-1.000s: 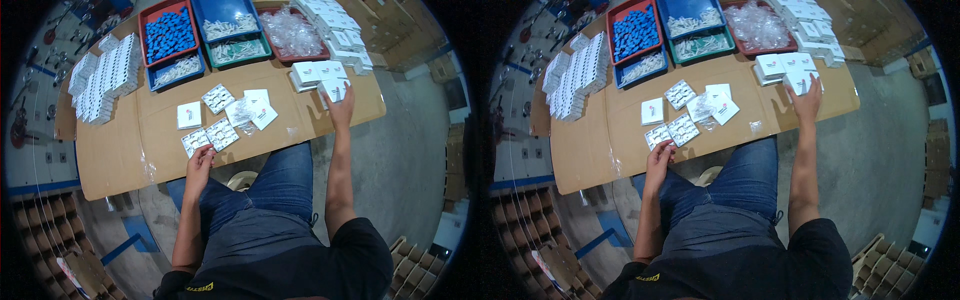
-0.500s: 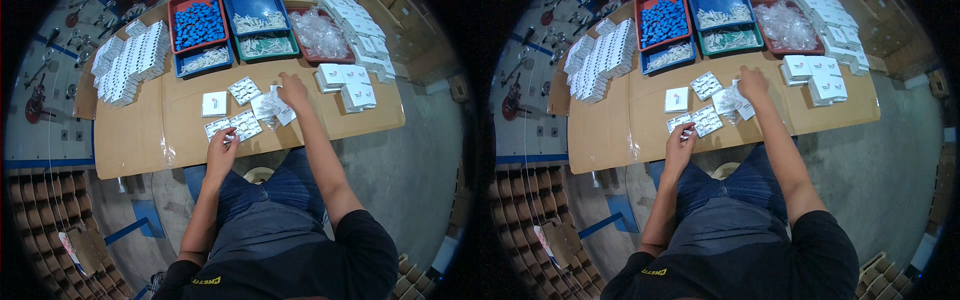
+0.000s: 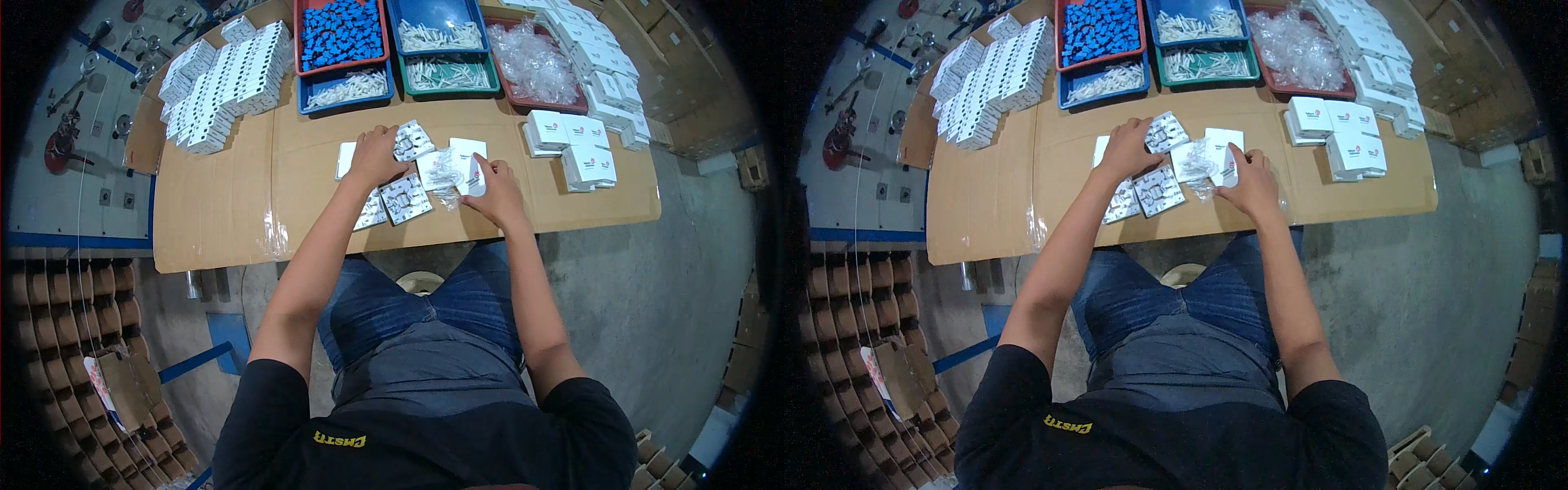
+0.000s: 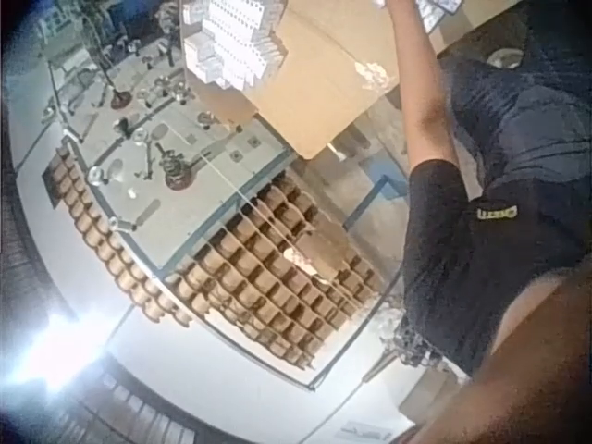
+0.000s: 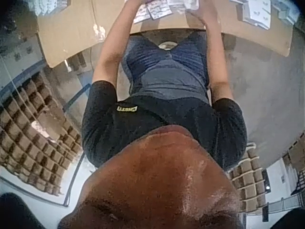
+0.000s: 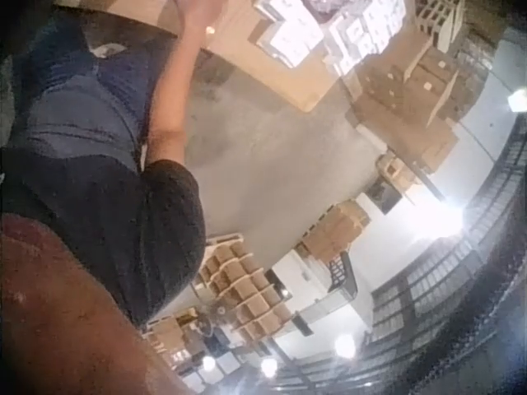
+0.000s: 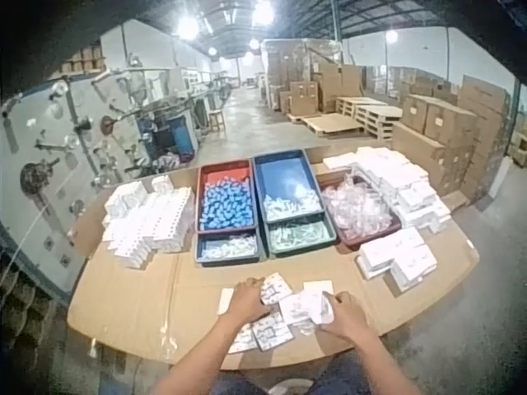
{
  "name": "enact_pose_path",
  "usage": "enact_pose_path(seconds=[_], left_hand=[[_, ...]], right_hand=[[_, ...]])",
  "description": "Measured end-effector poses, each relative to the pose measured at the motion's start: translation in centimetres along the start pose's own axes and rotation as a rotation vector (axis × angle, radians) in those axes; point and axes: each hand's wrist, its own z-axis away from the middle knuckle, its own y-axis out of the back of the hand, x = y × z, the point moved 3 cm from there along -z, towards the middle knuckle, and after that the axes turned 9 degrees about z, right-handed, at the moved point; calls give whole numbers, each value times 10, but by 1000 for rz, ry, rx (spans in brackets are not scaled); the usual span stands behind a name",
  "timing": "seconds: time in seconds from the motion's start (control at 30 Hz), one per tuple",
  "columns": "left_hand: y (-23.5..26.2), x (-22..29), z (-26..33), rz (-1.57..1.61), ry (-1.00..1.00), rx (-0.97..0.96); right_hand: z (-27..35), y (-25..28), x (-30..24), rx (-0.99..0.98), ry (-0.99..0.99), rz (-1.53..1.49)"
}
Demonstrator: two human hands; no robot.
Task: Packing small blue industrial components into white boxes at a workbench.
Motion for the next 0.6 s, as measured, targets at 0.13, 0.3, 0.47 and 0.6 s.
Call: enact_pose_path(seconds=[0.13, 0.3, 0.47, 0.6], left_hand=[[0, -13, 4, 273, -5, 94], [26, 2, 35, 900, 6, 75], [22, 35, 80, 1674, 41, -110], [8, 56, 113, 2039, 50, -70]], right_hand=[[5, -3, 22, 105, 8, -77], [15, 17, 57, 47, -33, -1289], [36, 49, -1, -225, 217, -1953], [40, 47, -21, -290, 263, -2090]])
